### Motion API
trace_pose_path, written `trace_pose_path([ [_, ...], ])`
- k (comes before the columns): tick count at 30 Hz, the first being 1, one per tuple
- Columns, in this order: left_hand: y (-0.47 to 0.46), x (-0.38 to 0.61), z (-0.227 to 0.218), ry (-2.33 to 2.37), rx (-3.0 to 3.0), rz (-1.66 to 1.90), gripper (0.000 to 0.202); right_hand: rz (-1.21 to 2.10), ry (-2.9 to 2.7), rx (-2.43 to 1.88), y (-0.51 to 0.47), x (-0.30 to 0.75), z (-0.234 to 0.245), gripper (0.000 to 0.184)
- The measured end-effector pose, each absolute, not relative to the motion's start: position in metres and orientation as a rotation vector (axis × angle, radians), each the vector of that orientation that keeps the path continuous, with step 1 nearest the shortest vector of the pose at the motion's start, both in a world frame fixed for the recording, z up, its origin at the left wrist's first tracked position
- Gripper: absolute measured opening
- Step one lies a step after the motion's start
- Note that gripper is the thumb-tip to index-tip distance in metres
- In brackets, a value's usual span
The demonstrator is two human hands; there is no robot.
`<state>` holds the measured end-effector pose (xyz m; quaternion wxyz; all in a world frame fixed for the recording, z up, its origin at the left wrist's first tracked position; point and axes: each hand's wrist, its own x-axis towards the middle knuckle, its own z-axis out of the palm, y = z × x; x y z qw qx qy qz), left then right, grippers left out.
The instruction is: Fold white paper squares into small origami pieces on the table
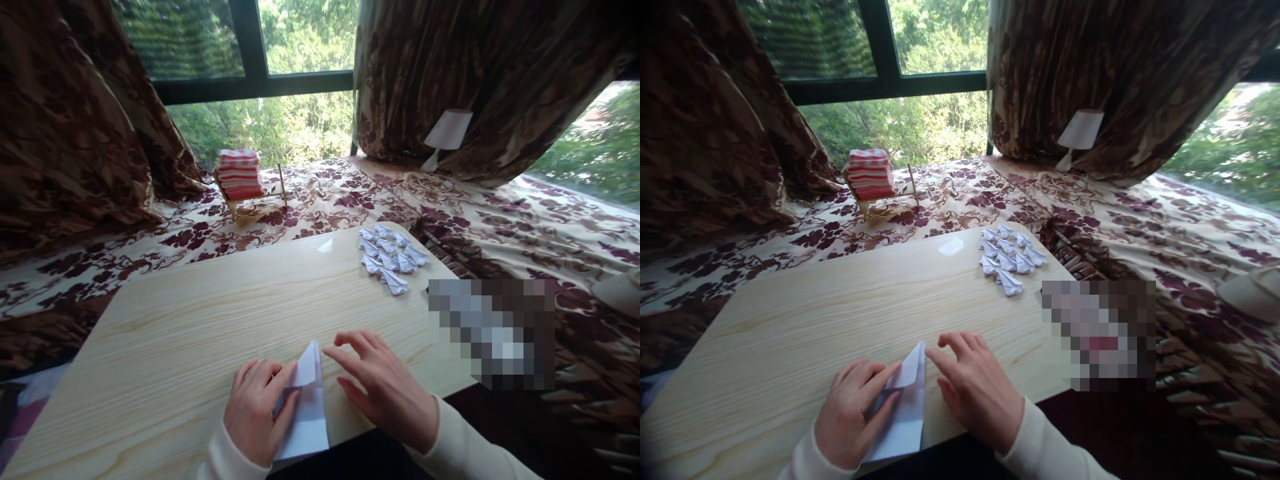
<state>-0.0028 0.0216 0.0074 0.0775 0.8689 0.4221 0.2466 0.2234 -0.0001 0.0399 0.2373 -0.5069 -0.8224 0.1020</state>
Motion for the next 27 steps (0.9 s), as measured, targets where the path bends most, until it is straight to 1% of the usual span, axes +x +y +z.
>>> trace_pose_path([
  [2,0.02,-0.004,0.008,1.291,2.59,0.751,0.028,0.313,-2.334,-1.327,0.01,0.213,0.04,0.052],
  [8,0.019,-0.007,0.009,1.341,2.531,0.754,0.029,0.325,-2.472,-1.173,0.031,0.2,0.041,0.049],
  [10,0.02,-0.008,0.01,1.333,2.51,0.739,0.028,0.337,-2.482,-1.121,0.036,0.194,0.04,0.04],
  [13,0.02,-0.01,0.011,1.315,2.488,0.722,0.026,0.355,-2.471,-1.058,0.044,0.188,0.038,0.02],
  [14,0.02,-0.012,0.012,1.312,2.481,0.722,0.026,0.36,-2.472,-1.045,0.046,0.186,0.037,0.017],
  [19,0.018,-0.017,0.016,1.333,2.374,0.779,0.026,0.399,-2.52,-1.042,0.049,0.185,0.036,0.015],
  [24,0.024,-0.008,0.017,1.508,2.349,0.717,0.013,0.48,-2.517,-1.092,0.044,0.189,0.038,0.017],
  [27,0.029,-0.002,0.016,1.555,2.351,0.693,0.01,0.423,-2.455,-1.209,0.046,0.191,0.037,0.014],
])
